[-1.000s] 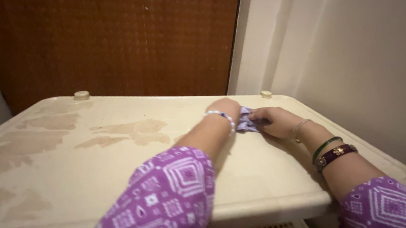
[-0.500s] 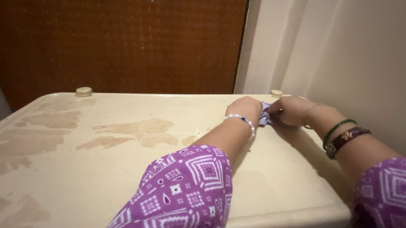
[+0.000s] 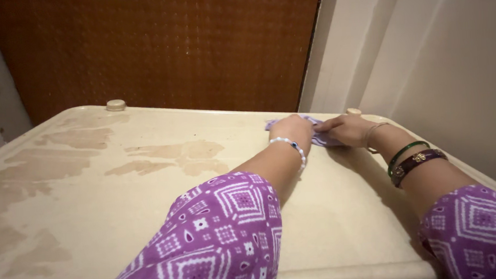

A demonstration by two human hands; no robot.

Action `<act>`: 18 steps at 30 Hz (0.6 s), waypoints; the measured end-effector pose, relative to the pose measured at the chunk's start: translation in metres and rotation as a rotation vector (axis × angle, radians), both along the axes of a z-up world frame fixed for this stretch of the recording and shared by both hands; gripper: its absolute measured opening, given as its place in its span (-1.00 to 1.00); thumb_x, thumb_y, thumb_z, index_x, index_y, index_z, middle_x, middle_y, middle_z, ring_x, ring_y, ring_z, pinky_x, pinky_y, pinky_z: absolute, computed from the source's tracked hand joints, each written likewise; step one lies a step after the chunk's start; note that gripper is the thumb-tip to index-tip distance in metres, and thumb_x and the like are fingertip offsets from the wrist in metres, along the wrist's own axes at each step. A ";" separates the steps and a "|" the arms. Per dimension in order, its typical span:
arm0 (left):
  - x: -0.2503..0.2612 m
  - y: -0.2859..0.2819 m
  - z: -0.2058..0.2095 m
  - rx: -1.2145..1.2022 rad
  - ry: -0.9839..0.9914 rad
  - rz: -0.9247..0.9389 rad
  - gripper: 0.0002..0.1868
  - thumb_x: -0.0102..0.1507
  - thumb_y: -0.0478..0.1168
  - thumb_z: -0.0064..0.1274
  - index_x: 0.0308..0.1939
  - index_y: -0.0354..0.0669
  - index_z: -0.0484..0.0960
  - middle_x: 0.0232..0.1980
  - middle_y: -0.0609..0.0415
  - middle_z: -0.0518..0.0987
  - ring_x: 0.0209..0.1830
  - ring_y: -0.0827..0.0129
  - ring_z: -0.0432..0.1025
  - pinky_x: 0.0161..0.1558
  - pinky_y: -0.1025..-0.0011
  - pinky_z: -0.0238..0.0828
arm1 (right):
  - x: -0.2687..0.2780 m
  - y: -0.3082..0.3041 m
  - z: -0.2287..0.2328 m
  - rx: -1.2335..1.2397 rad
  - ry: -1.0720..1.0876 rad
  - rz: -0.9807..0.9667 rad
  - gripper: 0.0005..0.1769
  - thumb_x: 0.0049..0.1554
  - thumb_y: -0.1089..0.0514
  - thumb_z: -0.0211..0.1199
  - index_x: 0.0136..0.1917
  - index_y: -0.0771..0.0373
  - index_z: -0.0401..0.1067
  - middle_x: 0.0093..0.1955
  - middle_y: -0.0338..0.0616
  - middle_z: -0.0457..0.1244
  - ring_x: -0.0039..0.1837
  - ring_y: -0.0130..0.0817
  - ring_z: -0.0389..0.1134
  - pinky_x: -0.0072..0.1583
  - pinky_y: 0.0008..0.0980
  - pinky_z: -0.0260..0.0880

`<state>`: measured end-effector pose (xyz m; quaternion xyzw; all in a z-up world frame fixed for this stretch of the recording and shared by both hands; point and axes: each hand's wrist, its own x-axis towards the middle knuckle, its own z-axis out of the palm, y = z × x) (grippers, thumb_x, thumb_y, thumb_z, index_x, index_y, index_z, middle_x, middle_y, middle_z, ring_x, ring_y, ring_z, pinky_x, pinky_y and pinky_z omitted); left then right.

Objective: The person wipes the top surface of a beige plastic table with a small cloth, then spreads a patterned cloth over the table and smooths it out. The person then picks up and arranges artificial flowers on the lower shelf of the table.

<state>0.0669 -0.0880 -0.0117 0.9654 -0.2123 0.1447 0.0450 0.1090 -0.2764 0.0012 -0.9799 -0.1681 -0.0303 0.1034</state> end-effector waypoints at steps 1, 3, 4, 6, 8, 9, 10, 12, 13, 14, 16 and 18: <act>0.000 -0.003 -0.003 0.056 -0.007 -0.032 -0.59 0.18 -0.22 0.27 0.13 -0.02 0.67 0.18 -0.04 0.61 0.19 0.16 0.52 0.10 0.27 0.51 | 0.007 -0.007 -0.005 0.041 0.022 -0.046 -0.46 0.15 0.22 -0.01 0.34 -0.03 0.51 0.34 -0.15 0.37 0.35 -0.25 0.35 0.43 -0.32 0.20; 0.000 -0.012 -0.003 -0.022 0.079 -0.031 -0.61 0.24 -0.20 0.19 0.16 -0.02 0.68 0.23 -0.01 0.59 0.21 0.18 0.51 0.12 0.27 0.51 | 0.015 -0.018 -0.010 0.122 0.062 -0.138 -0.48 0.16 0.18 0.01 0.33 0.04 0.54 0.32 -0.10 0.41 0.33 -0.18 0.40 0.41 -0.31 0.26; 0.001 -0.013 -0.003 -0.062 0.120 -0.032 -0.62 0.27 -0.19 0.15 0.17 -0.02 0.68 0.26 0.01 0.59 0.22 0.18 0.51 0.13 0.27 0.51 | 0.017 -0.018 -0.011 0.063 0.060 -0.181 -0.50 0.22 0.11 -0.05 0.35 0.06 0.51 0.34 -0.08 0.38 0.35 -0.15 0.38 0.42 -0.28 0.25; -0.001 -0.014 -0.004 -0.022 0.107 -0.063 -0.64 0.35 -0.14 -0.01 0.22 0.02 0.65 0.30 0.02 0.56 0.27 0.19 0.48 0.15 0.20 0.50 | 0.013 -0.011 -0.015 -0.060 0.063 -0.268 -0.48 0.33 -0.03 -0.17 0.37 0.09 0.47 0.38 -0.05 0.33 0.39 -0.08 0.33 0.43 -0.22 0.22; -0.003 -0.014 0.000 0.031 0.126 -0.019 -0.61 0.39 -0.10 -0.09 0.28 0.06 0.61 0.34 0.07 0.54 0.33 0.19 0.43 0.23 0.10 0.38 | 0.008 0.008 -0.019 -0.128 -0.056 -0.201 -0.46 0.34 -0.06 -0.21 0.42 0.10 0.39 0.49 -0.02 0.23 0.47 -0.03 0.24 0.49 -0.22 0.14; -0.005 -0.014 0.004 0.062 0.156 0.040 -0.59 0.38 -0.09 -0.08 0.31 0.08 0.57 0.36 0.10 0.53 0.37 0.19 0.40 0.31 0.03 0.25 | 0.003 0.017 -0.021 -0.164 -0.113 -0.167 -0.45 0.35 -0.08 -0.23 0.45 0.10 0.36 0.54 0.00 0.18 0.51 -0.01 0.19 0.52 -0.22 0.09; -0.006 -0.011 0.007 0.093 0.186 0.099 -0.57 0.37 -0.08 -0.08 0.34 0.11 0.54 0.38 0.14 0.52 0.40 0.20 0.37 0.38 -0.04 0.13 | -0.004 0.025 -0.022 -0.039 -0.079 -0.162 -0.44 0.32 -0.09 -0.21 0.47 0.03 0.32 0.58 -0.07 0.11 0.55 -0.06 0.12 0.54 -0.23 0.04; -0.006 0.002 0.011 0.005 0.242 0.139 -0.54 0.38 -0.06 -0.09 0.38 0.13 0.46 0.41 0.11 0.47 0.41 0.16 0.35 0.33 -0.01 0.22 | -0.015 0.047 -0.025 0.203 -0.014 -0.148 -0.41 0.25 -0.10 -0.19 0.52 -0.13 0.24 0.66 -0.21 -0.03 0.63 -0.18 -0.02 0.56 -0.26 -0.07; -0.005 0.010 0.014 -0.039 0.269 0.161 -0.52 0.38 -0.05 -0.09 0.41 0.15 0.42 0.42 0.09 0.44 0.41 0.14 0.35 0.30 0.00 0.26 | -0.017 0.056 -0.025 0.224 -0.010 -0.103 -0.40 0.25 -0.10 -0.17 0.54 -0.15 0.19 0.67 -0.21 -0.08 0.65 -0.18 -0.09 0.57 -0.25 -0.12; -0.003 0.016 0.015 -0.084 0.296 0.182 -0.50 0.39 -0.04 -0.09 0.43 0.16 0.37 0.44 0.08 0.42 0.41 0.12 0.34 0.28 0.02 0.31 | -0.018 0.064 -0.025 0.245 -0.005 -0.057 -0.38 0.24 -0.11 -0.14 0.56 -0.16 0.14 0.68 -0.22 -0.13 0.67 -0.19 -0.15 0.57 -0.25 -0.17; 0.003 0.028 0.016 -0.166 0.352 0.226 -0.46 0.39 -0.02 -0.10 0.48 0.19 0.29 0.47 0.05 0.37 0.42 0.08 0.33 0.23 0.04 0.39 | -0.019 0.070 -0.026 0.243 0.003 0.002 -0.36 0.24 -0.10 -0.15 0.58 -0.16 0.11 0.71 -0.25 -0.19 0.69 -0.20 -0.20 0.59 -0.25 -0.22; 0.010 0.035 0.018 -0.163 0.372 0.218 -0.52 0.37 -0.03 -0.05 0.39 0.12 0.46 0.45 0.07 0.43 0.42 0.11 0.36 0.25 0.09 0.40 | -0.012 0.068 -0.025 0.196 -0.004 0.028 -0.38 0.25 -0.06 -0.20 0.57 -0.12 0.15 0.74 -0.29 -0.21 0.70 -0.21 -0.18 0.60 -0.25 -0.20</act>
